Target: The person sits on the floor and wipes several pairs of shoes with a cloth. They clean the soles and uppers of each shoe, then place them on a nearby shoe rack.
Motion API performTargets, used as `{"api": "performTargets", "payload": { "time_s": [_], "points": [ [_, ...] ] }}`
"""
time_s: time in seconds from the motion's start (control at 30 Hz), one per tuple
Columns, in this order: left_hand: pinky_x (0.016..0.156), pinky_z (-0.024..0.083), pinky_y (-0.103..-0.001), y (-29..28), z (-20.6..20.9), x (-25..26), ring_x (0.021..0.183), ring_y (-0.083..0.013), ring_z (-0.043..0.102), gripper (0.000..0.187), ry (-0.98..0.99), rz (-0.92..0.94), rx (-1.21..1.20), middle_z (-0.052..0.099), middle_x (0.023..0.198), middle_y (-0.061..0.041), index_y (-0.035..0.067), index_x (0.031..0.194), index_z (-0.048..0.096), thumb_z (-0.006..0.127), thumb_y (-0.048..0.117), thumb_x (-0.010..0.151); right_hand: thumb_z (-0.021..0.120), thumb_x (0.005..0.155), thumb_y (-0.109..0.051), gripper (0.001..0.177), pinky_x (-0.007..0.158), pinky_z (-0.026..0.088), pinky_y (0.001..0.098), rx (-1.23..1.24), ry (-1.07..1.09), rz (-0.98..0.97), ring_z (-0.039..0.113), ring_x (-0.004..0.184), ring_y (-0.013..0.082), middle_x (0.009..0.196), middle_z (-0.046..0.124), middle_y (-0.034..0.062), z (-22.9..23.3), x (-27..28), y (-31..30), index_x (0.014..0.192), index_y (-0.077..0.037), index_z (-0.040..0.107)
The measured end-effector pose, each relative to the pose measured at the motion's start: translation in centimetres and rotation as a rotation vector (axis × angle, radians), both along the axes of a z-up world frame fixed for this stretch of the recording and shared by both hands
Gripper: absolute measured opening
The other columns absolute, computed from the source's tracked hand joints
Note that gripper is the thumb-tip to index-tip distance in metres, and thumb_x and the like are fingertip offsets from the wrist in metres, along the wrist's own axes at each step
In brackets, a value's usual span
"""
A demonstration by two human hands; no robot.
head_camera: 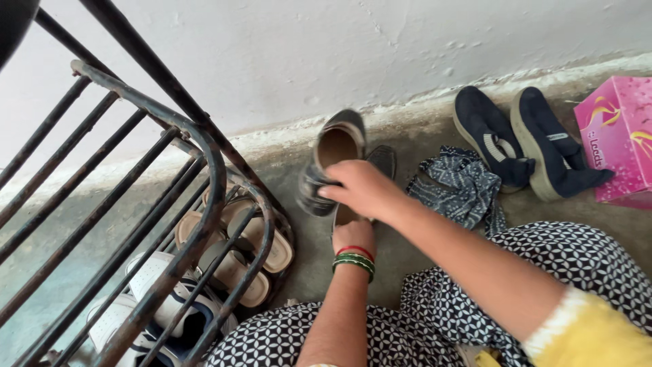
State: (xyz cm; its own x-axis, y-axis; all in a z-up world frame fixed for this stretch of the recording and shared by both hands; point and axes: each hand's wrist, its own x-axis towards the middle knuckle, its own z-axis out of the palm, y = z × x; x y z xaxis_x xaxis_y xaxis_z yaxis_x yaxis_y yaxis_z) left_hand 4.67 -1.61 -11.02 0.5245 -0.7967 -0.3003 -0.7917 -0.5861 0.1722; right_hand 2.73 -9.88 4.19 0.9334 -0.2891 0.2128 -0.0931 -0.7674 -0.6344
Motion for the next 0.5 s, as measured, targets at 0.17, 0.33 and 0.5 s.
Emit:
{"api": "performTargets", "payload": {
  "time_s": [0.17,0.33,0.5],
  "points": [
    [0.086,0.056,-0.041,0.7,1.3,1.0,0.096,-0.0288,0.075,0.022,0.01,0.061,-0.004,0.077,0.1,-0.011,0.017,0.096,0.078,0.056,0.017,0.097,0.072,0.086,-0.027,0.025,0.079,0.049,0.0483,-0.151,0.036,0.041,0.063,0.089,0.038,0.086,0.066,0.0172,1.0,-8.6,-2.1,0.087,-0.003,0.067],
    [0.081,0.058,-0.042,0.9,1.6,-0.7,0.091,-0.0309,0.076,0.021,0.003,0.162,-0.096,0.076,0.094,-0.014,0.015,0.096,0.077,0.055,0.014,0.097,0.073,0.084,-0.026,0.022,0.081,0.049,0.0476,-0.216,0.198,0.052,0.063,0.091,0.0353,0.085,0.067,0.0138,-3.7,-13.7,-2.1,0.083,-0.005,0.068],
    [0.081,0.058,-0.044,1.6,1.5,-2.1,0.088,-0.0316,0.076,0.017,-0.002,0.049,-0.17,0.076,0.09,-0.015,0.011,0.102,0.07,0.055,0.011,0.095,0.065,0.083,-0.014,0.008,0.086,0.053,0.0435,-0.371,0.228,0.193,0.066,0.095,0.0303,0.087,0.068,0.0098,-9.3,-14.9,-1.6,0.081,-0.008,0.068]
  ]
}}
